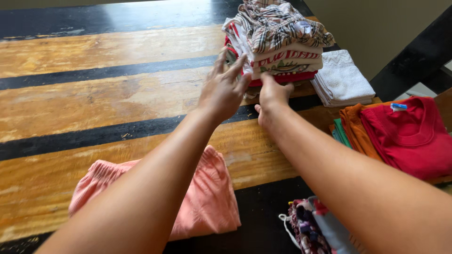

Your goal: The person folds several pairs of shorts by hand on a wooden table and places them onto a stack of folded clothing.

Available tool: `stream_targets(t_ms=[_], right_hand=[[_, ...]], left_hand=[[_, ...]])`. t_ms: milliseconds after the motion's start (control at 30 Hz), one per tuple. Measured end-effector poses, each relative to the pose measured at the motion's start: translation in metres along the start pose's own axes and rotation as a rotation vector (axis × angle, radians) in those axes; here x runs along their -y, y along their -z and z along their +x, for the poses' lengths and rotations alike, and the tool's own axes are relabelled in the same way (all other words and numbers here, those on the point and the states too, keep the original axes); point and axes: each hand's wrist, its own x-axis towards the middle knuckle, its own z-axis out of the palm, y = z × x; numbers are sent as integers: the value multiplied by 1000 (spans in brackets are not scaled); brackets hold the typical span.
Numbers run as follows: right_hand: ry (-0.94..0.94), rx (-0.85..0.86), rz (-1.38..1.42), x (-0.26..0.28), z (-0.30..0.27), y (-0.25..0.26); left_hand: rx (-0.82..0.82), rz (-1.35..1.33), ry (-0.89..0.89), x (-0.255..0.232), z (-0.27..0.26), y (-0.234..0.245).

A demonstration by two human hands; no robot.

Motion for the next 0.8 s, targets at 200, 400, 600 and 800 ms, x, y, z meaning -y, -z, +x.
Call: stream_targets(t_ms=[200, 400, 600, 800], right_hand=[[697, 185, -440, -44, -61, 6], [1385, 381, -781, -96, -180, 42], [1482, 316, -1064, -158, -278, 62], [1321, 187, -1292, -201, -298, 71]], left_hand=[[99, 130, 293, 21, -98, 69], [58, 191, 291, 47, -211, 109], [-60, 338, 94, 58, -328, 149], [110, 306, -40, 75, -391, 171]])
